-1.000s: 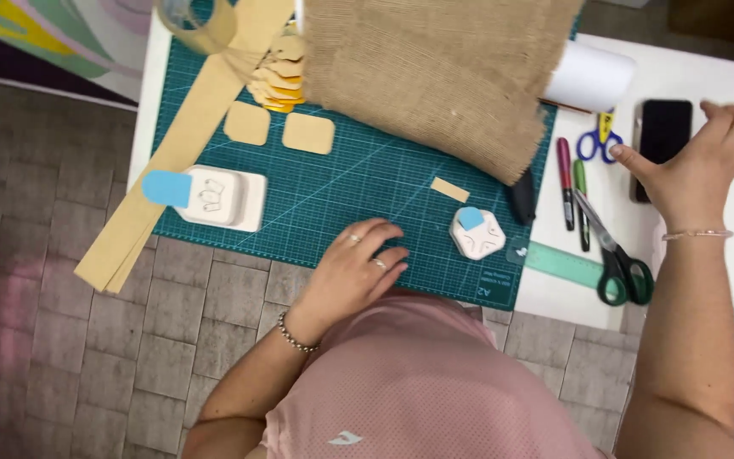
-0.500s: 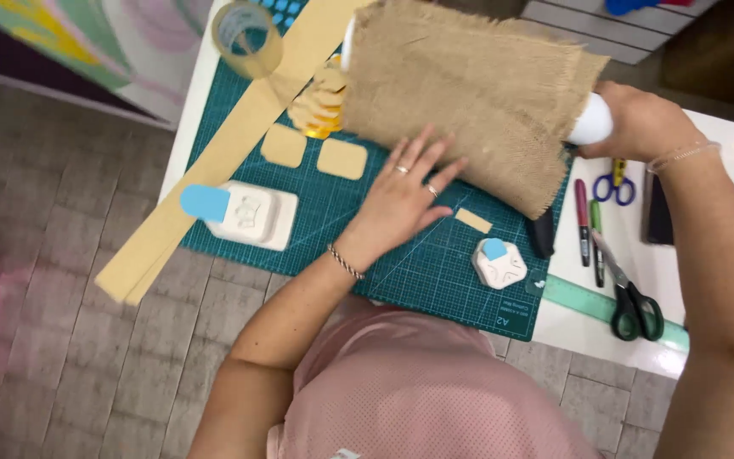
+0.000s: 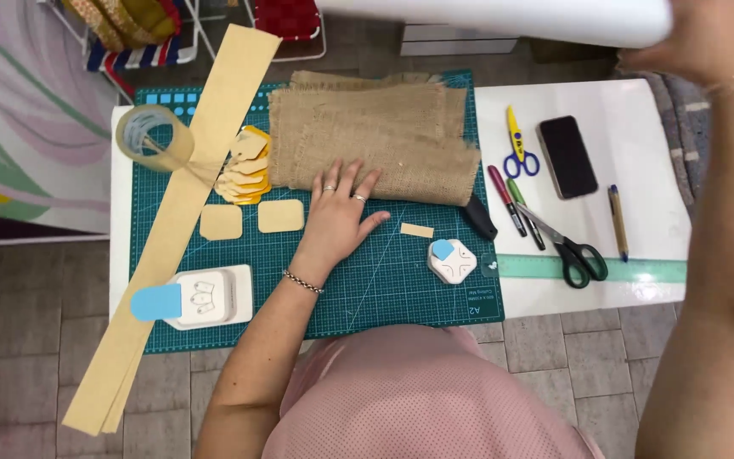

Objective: Measuring and marking a piece of white paper on a craft table using a ruler and pen.

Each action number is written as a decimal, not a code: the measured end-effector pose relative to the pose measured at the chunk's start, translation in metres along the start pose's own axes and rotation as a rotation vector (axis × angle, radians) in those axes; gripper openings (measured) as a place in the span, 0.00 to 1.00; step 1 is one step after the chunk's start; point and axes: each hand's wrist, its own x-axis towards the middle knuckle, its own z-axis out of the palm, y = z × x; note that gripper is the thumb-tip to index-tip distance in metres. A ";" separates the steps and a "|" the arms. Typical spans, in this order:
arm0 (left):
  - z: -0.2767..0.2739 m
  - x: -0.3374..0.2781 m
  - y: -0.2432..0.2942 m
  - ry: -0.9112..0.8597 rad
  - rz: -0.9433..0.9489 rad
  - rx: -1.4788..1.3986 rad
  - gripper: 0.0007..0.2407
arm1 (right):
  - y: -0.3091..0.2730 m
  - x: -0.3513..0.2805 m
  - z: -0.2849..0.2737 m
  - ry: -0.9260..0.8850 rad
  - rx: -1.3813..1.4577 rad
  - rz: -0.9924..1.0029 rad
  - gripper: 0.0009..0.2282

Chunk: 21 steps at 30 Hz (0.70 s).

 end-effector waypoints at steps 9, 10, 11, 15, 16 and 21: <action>-0.045 -0.051 0.019 0.515 -0.153 -1.117 0.35 | -0.117 -0.115 -0.141 -0.476 0.917 0.274 0.39; -0.035 -0.073 0.013 0.643 -0.209 -1.353 0.42 | -0.141 -0.123 -0.151 -0.604 0.979 0.248 0.40; -0.024 -0.095 0.007 0.775 -0.269 -1.588 0.48 | -0.165 -0.132 -0.162 -0.732 1.038 0.219 0.41; -0.041 -0.150 0.023 0.876 -0.392 -1.429 0.35 | -0.219 -0.176 -0.149 -0.736 1.203 0.090 0.42; -0.037 -0.166 0.023 0.898 -0.493 -1.417 0.36 | -0.227 -0.184 -0.147 -0.780 1.174 0.088 0.41; -0.052 -0.194 0.035 0.779 -0.559 -1.211 0.32 | -0.240 -0.222 -0.134 -0.781 1.127 0.115 0.37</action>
